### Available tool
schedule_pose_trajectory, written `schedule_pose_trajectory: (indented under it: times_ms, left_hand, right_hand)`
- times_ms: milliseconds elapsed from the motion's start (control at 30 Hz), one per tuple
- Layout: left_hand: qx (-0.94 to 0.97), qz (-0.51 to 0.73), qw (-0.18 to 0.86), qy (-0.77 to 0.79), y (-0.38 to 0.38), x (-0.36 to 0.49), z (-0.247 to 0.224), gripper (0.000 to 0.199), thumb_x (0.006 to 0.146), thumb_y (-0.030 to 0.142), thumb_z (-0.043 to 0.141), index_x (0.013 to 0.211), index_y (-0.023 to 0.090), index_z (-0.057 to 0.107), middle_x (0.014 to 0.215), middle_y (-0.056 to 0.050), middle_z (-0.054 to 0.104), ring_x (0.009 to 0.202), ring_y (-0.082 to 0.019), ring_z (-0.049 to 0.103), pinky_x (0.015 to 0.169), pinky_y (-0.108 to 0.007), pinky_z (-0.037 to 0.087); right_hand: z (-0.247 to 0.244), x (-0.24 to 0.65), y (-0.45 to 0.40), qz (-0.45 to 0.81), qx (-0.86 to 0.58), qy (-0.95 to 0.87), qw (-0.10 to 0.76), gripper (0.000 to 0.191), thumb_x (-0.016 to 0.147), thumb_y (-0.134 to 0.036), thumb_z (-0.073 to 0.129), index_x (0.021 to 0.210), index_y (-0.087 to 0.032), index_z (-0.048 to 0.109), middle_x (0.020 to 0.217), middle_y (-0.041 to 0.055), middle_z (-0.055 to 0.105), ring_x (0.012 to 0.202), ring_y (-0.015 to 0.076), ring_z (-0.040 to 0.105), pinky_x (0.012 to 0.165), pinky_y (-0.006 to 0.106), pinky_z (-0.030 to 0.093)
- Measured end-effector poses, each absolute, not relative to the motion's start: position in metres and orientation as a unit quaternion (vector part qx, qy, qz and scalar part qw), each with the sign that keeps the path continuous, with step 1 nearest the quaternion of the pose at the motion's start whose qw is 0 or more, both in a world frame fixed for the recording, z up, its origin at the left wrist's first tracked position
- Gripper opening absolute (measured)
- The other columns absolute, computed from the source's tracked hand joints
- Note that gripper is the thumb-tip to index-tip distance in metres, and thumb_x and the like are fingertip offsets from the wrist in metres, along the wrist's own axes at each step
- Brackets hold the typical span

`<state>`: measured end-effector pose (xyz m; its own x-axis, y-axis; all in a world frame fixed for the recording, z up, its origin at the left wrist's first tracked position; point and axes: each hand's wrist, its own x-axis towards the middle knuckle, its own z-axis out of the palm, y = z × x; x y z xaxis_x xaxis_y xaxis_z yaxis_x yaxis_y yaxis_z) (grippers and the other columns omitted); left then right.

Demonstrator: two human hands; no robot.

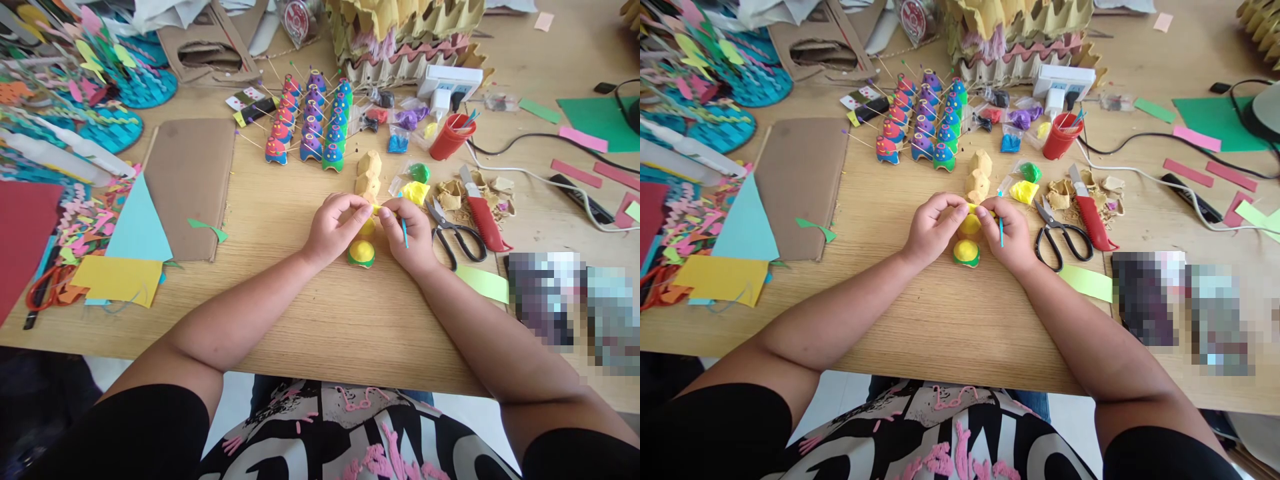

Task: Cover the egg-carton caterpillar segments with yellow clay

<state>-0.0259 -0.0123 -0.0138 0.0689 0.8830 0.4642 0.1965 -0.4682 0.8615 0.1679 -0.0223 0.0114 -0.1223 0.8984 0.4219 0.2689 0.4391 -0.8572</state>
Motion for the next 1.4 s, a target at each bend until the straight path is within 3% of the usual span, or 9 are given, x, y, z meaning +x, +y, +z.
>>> schedule_pose_trajectory:
  times_ms: [233,433,667,900,1100,1233,1400]
  left_hand:
    - [0.678,0.544,0.29,0.4,-0.0095,-0.0285,-0.0129,0.059,0.112,0.084,0.07,0.099,0.028,0.082,0.103,-0.006,0.088,0.105,-0.024,0.081,0.108,-0.044,0.063]
    - [0.687,0.541,0.288,0.39,-0.0093,-0.0288,-0.0138,0.055,0.111,0.08,0.074,0.098,0.027,0.081,0.102,-0.005,0.087,0.104,-0.024,0.08,0.106,-0.044,0.063]
    - [0.669,0.555,0.289,0.4,-0.0104,-0.0286,-0.0134,0.054,0.112,0.08,0.073,0.105,0.028,0.085,0.108,-0.006,0.09,0.108,-0.024,0.082,0.107,-0.043,0.063]
    - [0.633,0.573,0.311,0.417,-0.0101,-0.0262,-0.0184,0.059,0.111,0.085,0.07,0.106,0.027,0.084,0.109,-0.006,0.09,0.11,-0.024,0.083,0.108,-0.041,0.063]
    - [0.66,0.565,0.298,0.394,-0.0112,-0.0262,-0.0165,0.057,0.11,0.082,0.074,0.105,0.027,0.083,0.106,-0.005,0.089,0.108,-0.023,0.082,0.108,-0.042,0.063]
    - [0.665,0.579,0.276,0.384,-0.0102,-0.0267,-0.0173,0.051,0.114,0.076,0.074,0.104,0.026,0.082,0.106,-0.005,0.088,0.107,-0.023,0.082,0.106,-0.041,0.062]
    - [0.7,0.565,0.259,0.351,-0.009,-0.027,-0.0193,0.044,0.115,0.068,0.077,0.103,0.026,0.083,0.102,-0.004,0.086,0.103,-0.021,0.08,0.103,-0.04,0.062]
  right_hand:
    - [0.0106,0.1678,-0.0216,0.336,-0.429,-0.675,0.497,0.074,0.105,-0.097,0.066,0.082,-0.027,0.063,0.075,-0.0014,0.058,0.071,0.0174,0.051,0.071,0.036,0.052]
    - [0.0102,0.1686,-0.0208,0.329,-0.435,-0.67,0.503,0.072,0.105,-0.098,0.066,0.092,-0.027,0.072,0.081,-0.0002,0.064,0.075,0.0184,0.056,0.073,0.037,0.053]
    - [0.0098,0.1681,-0.0219,0.342,-0.42,-0.682,0.491,0.072,0.105,-0.096,0.067,0.082,-0.027,0.065,0.075,-0.0007,0.062,0.069,0.0171,0.051,0.066,0.035,0.05]
    - [0.0106,0.1668,-0.023,0.344,-0.415,-0.682,0.495,0.065,0.102,-0.088,0.08,0.083,-0.026,0.075,0.073,-0.0003,0.068,0.068,0.0165,0.056,0.064,0.033,0.049]
    - [0.0129,0.1667,-0.0241,0.344,-0.429,-0.673,0.494,0.069,0.101,-0.092,0.077,0.086,-0.025,0.083,0.075,0.0004,0.072,0.069,0.0165,0.059,0.066,0.033,0.052]
    - [0.0125,0.1664,-0.0229,0.343,-0.432,-0.675,0.49,0.075,0.101,-0.097,0.074,0.084,-0.024,0.079,0.077,0.0016,0.073,0.071,0.017,0.061,0.068,0.033,0.053]
    - [0.0151,0.1653,-0.0219,0.338,-0.428,-0.679,0.491,0.079,0.097,-0.103,0.072,0.08,-0.026,0.064,0.07,-0.0029,0.057,0.065,0.0146,0.047,0.061,0.032,0.045]
